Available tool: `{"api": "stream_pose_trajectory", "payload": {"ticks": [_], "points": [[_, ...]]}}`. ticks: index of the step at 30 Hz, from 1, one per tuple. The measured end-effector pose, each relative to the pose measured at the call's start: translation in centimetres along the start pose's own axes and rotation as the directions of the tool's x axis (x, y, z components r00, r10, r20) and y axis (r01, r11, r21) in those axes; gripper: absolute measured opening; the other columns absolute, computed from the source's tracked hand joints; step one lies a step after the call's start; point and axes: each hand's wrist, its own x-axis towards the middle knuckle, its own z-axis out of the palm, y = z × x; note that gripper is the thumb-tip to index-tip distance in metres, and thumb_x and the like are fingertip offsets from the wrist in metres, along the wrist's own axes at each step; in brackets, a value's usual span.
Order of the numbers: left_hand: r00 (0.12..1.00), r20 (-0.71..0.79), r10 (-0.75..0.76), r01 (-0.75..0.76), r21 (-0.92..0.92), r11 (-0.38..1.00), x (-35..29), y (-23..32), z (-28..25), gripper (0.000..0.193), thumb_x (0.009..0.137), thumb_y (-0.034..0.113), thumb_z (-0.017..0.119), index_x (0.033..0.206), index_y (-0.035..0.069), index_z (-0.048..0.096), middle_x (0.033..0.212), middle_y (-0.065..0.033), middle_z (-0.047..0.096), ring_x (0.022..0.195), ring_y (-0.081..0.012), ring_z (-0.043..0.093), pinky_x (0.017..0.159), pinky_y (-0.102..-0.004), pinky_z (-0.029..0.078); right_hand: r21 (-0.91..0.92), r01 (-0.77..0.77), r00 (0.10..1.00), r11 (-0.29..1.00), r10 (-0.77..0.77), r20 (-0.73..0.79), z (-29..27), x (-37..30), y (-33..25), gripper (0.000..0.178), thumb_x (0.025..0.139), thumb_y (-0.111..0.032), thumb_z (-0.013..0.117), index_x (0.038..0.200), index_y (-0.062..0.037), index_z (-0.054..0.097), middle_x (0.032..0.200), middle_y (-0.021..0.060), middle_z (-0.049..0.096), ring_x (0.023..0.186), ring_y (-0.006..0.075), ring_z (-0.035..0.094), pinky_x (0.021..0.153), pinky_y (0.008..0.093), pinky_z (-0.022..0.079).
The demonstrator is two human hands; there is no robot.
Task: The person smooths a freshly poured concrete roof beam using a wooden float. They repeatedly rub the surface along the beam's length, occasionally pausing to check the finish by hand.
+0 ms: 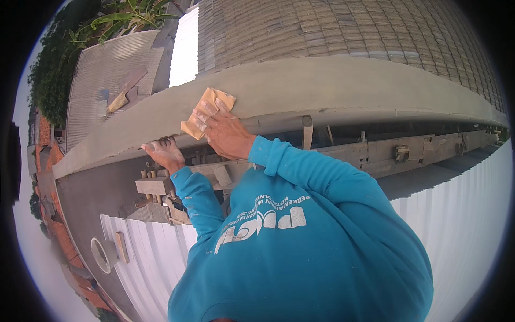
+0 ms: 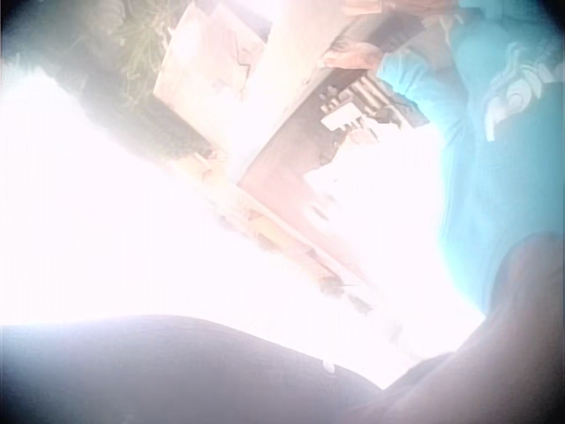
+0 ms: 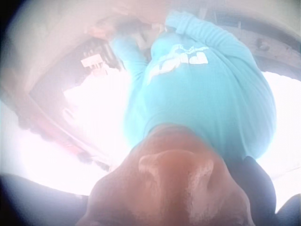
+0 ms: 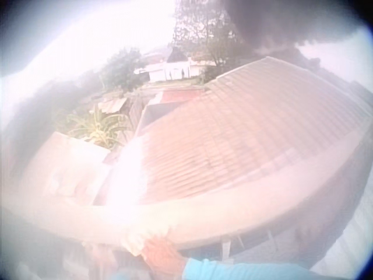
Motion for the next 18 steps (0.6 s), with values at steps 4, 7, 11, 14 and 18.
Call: {"api": "stream_pose_trajectory", "payload": {"ticks": [4, 7, 11, 14, 18], "points": [[1.0, -0.013, -0.016, 0.016, 0.014, 1.0, 0.6, 0.2, -1.7, 0.092, 0.099, 0.068, 0.036, 0.16, 0.004, 0.012, 0.162, -0.0172, 0.02, 0.151, -0.0323, 0.018, 0.125, -0.049, 0.01, -0.049, -0.18, 0.982, 0.982, 0.183, 0.052, -2.8, -3.8, 2.1, 0.052, 0.101, -0.018, 0.045, 0.152, -0.0079, 0.043, 0.158, 0.0098, 0.039, 0.152, 0.0322, 0.023, 0.125, 0.0538, 0.015], [0.997, -0.071, -0.006, 0.01, 0.057, 0.998, 0.1, 0.5, -1.5, 0.091, 0.097, 0.068, 0.042, 0.156, 0.002, 0.023, 0.156, -0.0174, 0.03, 0.146, -0.0311, 0.026, 0.124, -0.0482, 0.017, -0.264, -0.465, 0.885, 0.845, 0.437, -0.16, -8.4, -12.6, 11.1, 0.045, 0.102, -0.02, 0.044, 0.144, -0.0038, 0.051, 0.156, 0.0126, 0.043, 0.148, 0.0372, 0.029, 0.12, 0.0556, 0.024], [0.999, -0.05, -0.008, 0.014, 0.126, 0.992, -0.3, 0.6, 0.3, 0.094, 0.094, 0.07, 0.049, 0.154, 0.002, 0.028, 0.154, -0.0169, 0.032, 0.144, -0.0302, 0.03, 0.122, -0.0471, 0.02, -0.27, -0.9, 0.436, 0.342, 0.733, -0.523, -16.9, -29.9, 26.6, 0.048, 0.104, -0.031, 0.04, 0.144, -0.0077, 0.053, 0.156, 0.0142, 0.043, 0.146, 0.0419, 0.033, 0.118, 0.0607, 0.025], [0.996, -0.09, 0.021, -0.004, 0.184, 0.983, -0.1, 0.5, 0.3, 0.094, 0.091, 0.072, 0.053, 0.152, 0.004, 0.032, 0.147, -0.0161, 0.039, 0.137, -0.0285, 0.036, 0.12, -0.0468, 0.024, -0.261, -0.958, 0.253, 0.123, 0.791, -0.557, -17.4, -28.6, 27.2, 0.048, 0.103, -0.034, 0.042, 0.143, -0.0101, 0.055, 0.154, 0.0174, 0.045, 0.141, 0.0466, 0.038, 0.116, 0.0632, 0.025], [0.995, -0.097, -0.003, 0.022, 0.191, 0.981, 0.3, 0.7, -0.1, 0.086, 0.092, 0.07, 0.051, 0.149, 0.007, 0.037, 0.142, -0.0137, 0.043, 0.131, -0.0269, 0.041, 0.116, -0.0465, 0.028, -0.125, -0.694, 0.687, 0.709, 0.601, -0.409, -8.6, -12.4, 16.0, 0.044, 0.1, -0.027, 0.051, 0.14, -0.0124, 0.058, 0.151, 0.0192, 0.046, 0.146, 0.0451, 0.03, 0.12, 0.0609, 0.019]]}}
